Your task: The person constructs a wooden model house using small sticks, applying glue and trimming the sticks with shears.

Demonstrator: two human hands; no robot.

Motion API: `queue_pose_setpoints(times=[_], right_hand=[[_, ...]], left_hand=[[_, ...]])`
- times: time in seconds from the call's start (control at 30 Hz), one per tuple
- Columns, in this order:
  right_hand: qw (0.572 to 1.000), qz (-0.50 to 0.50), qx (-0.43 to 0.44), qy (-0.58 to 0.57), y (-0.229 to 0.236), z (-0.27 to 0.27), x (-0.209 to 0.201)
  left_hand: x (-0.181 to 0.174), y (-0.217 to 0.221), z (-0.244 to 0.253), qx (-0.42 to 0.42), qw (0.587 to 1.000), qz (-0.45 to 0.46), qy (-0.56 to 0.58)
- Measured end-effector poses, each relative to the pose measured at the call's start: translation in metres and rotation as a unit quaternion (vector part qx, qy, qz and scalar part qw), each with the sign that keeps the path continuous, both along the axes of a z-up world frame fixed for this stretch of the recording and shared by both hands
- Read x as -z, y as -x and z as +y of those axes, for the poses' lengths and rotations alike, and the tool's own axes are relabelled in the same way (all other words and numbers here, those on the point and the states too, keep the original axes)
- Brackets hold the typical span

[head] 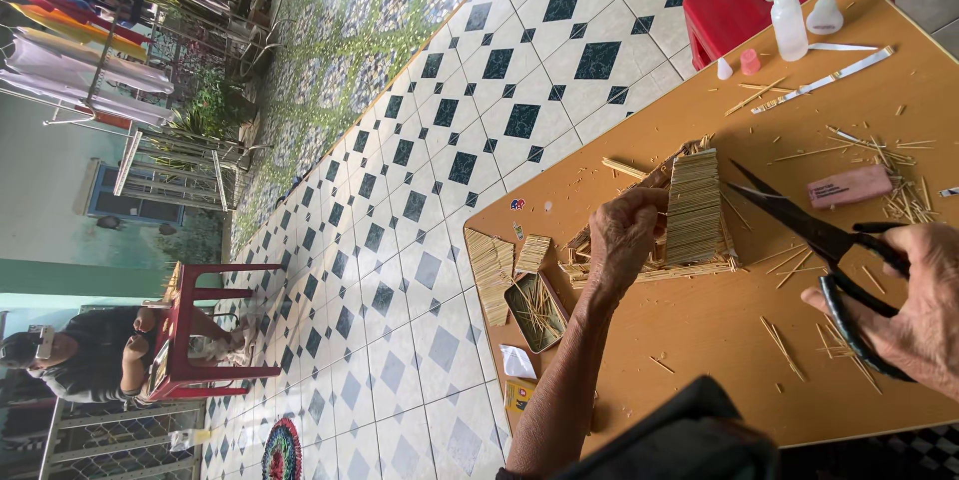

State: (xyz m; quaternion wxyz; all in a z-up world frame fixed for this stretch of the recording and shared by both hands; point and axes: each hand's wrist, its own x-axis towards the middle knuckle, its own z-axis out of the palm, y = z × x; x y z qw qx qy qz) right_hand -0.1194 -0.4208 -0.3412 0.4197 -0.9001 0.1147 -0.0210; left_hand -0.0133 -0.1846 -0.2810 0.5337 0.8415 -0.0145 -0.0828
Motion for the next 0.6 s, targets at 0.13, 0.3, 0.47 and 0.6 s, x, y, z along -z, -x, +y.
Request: queue_pose_setpoints(times=[0.13,0.3,0.47,0.6], right_hand=[[0.998,0.004,-0.004,0.055,0.001,0.003,0.000],[0.993,0.040,-0.048,0.097,0.006,0.018,-0.039],[0.989,0.012,-0.056,0.138,0.005,0.019,-0.036],[0.969,-0.074,-0.026,0.233,0.005,0.013,-0.001]], left_hand=[[0.006,0.003,0.004,0.018,0.999,-0.029,0.000],[0.014,-0.001,0.006,0.011,0.999,-0.018,0.038],[0.025,-0.004,0.011,0.023,0.997,-0.025,0.068],[0.032,-0.006,0.012,0.028,0.995,-0.026,0.089]])
